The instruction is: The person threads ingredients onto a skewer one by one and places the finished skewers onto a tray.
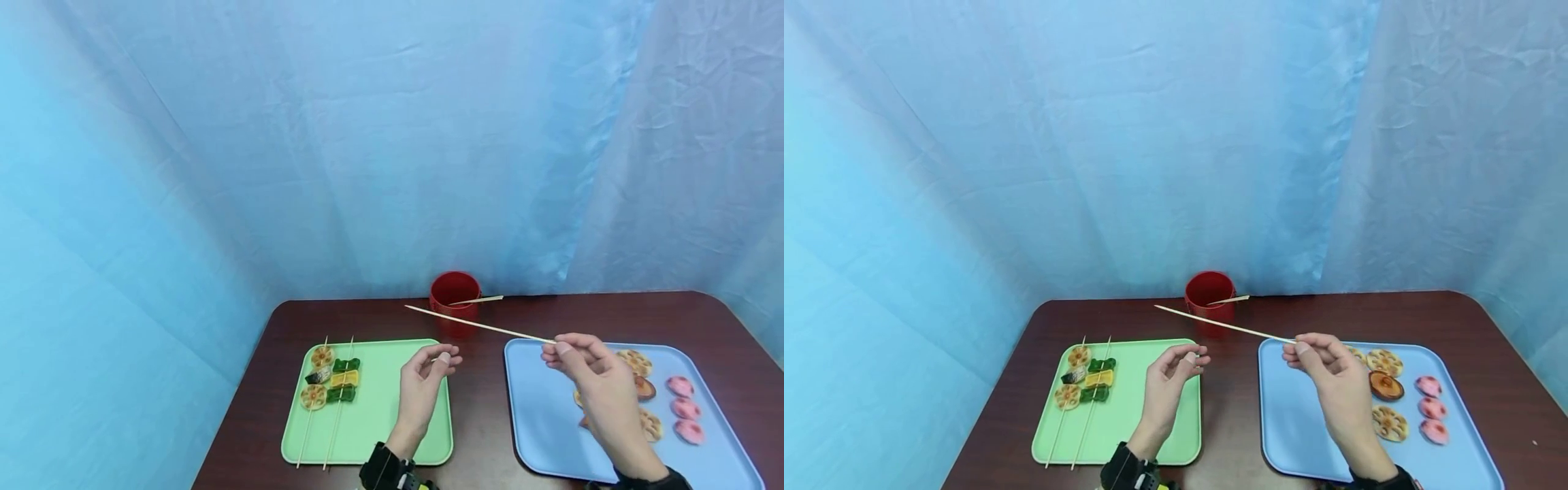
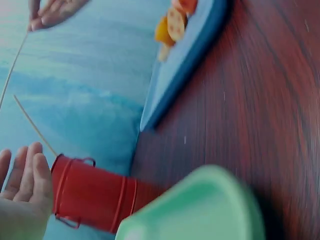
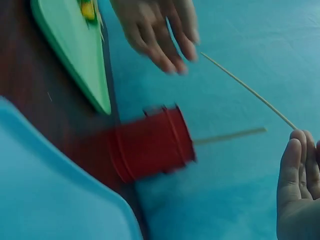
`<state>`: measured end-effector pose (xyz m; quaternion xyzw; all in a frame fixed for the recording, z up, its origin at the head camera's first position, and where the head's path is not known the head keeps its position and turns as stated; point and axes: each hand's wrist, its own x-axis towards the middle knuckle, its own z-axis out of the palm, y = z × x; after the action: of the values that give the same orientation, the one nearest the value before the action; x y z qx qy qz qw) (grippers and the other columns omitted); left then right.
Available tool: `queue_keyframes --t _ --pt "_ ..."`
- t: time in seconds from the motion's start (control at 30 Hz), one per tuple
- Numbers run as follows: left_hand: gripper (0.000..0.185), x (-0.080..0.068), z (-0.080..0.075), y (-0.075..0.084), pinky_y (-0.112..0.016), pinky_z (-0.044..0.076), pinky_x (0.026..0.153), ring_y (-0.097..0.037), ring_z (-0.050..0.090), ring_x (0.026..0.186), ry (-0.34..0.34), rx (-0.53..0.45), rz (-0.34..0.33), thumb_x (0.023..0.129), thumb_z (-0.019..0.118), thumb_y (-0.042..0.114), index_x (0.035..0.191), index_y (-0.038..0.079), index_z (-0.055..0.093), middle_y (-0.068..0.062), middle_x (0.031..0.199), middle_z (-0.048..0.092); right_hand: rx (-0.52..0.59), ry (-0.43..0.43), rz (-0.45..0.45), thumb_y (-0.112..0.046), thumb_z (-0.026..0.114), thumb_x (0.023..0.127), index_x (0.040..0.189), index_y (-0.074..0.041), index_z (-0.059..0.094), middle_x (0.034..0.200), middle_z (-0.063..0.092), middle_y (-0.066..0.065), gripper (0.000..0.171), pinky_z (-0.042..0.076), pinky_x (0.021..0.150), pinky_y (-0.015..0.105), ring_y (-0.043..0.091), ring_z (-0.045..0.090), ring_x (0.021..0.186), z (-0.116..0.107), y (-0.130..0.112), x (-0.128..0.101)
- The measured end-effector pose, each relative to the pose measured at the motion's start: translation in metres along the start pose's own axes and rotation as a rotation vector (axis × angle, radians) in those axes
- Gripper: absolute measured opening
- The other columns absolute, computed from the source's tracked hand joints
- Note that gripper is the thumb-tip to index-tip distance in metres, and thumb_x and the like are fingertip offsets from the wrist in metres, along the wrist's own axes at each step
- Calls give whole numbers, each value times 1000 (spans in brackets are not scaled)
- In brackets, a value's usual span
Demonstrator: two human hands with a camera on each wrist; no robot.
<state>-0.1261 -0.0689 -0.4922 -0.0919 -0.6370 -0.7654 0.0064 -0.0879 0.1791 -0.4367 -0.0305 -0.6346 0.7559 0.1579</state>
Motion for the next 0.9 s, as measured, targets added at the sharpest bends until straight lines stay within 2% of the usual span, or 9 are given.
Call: queue_keyframes --t 0.1,0.2,0.37,0.53,0.7,0.9 --pt "28 0 8 2 -38 57 94 -31 72 109 5 -170 -38 104 63 12 125 -7 63 -21 121 71 128 -70 50 -5 61 104 111 2 65 98 77 8 11 59 81 28 17 75 90 6 10 -5" --pt "33 0 16 3 -40 56 94 -31 72 110 10 -330 -94 103 63 9 129 -10 57 -25 125 69 205 -125 100 -3 58 105 111 1 65 100 77 9 10 59 82 28 17 75 92 11 17 -9" --pt "36 0 27 6 -41 55 96 -31 71 114 7 -480 -147 102 63 8 133 -9 55 -28 131 65 270 -162 185 -4 57 105 111 -2 66 102 76 7 10 58 84 28 16 74 95 19 25 -12" --pt "30 1 33 7 -42 55 96 -32 71 113 30 -519 -140 103 65 10 129 -4 60 -27 128 67 275 -177 239 -6 58 106 111 -4 67 102 76 6 11 58 85 28 14 74 95 27 29 -14" --pt "25 0 33 5 -41 55 93 -30 73 109 71 -490 -112 103 65 13 123 -2 63 -29 125 68 265 -183 271 -8 59 106 111 -6 67 102 76 5 10 58 85 27 13 73 95 33 33 -13" --pt "24 0 31 2 -40 57 91 -27 74 104 97 -467 -93 103 66 15 120 -2 63 -33 122 67 230 -173 323 -11 62 105 113 -3 65 101 76 5 12 58 86 28 14 73 96 37 35 -14"
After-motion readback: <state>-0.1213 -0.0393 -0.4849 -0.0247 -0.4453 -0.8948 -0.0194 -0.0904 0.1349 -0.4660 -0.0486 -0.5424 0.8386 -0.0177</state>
